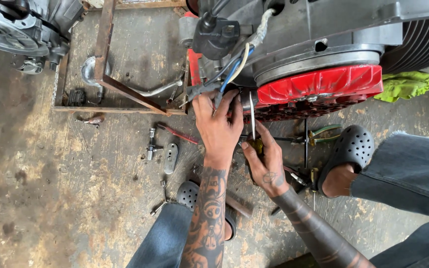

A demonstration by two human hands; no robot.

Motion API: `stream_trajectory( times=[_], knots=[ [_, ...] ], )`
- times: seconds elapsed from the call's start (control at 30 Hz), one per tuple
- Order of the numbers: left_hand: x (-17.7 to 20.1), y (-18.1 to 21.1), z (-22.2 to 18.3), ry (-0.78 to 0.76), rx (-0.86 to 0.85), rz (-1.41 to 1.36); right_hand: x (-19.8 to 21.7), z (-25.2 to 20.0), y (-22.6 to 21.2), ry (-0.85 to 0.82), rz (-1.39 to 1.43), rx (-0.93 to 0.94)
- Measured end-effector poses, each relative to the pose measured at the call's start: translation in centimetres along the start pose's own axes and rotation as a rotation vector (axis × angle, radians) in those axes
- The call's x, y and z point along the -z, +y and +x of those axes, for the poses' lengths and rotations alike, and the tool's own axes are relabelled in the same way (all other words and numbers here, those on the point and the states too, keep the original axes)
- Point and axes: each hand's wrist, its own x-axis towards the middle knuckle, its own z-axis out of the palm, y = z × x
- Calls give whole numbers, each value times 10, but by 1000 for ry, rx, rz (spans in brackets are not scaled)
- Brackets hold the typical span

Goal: Repairing a motorcycle engine by manipulating parts with hands and a screwdriver

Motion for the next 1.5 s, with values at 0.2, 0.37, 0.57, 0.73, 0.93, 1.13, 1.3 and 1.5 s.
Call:
stream_trajectory(
  times=[0.2,0.37,0.57,0.73,0.93,1.13,1.3,1.5],
  knots=[
    [-1,-5,-1,20,-63,52,-3,20,7,21,-65,87],
    [0,-7,0,46,-95,68,5,24,30,11,-201,212],
    [-1,-11,-3,50,-82,45,8,42,11,67,-325,336],
    [2,-6,5,52,-102,26,-10,57,9,167,-489,220],
    [5,-3,8,71,-125,14,-12,46,57,190,-586,24],
    [5,-4,5,53,-112,12,-20,54,63,229,-483,92],
    [-1,-10,2,82,-140,9,-18,56,71,276,-392,134],
    [-14,-26,-11,95,-141,-16,-25,54,77,303,-176,123]
  ],
)
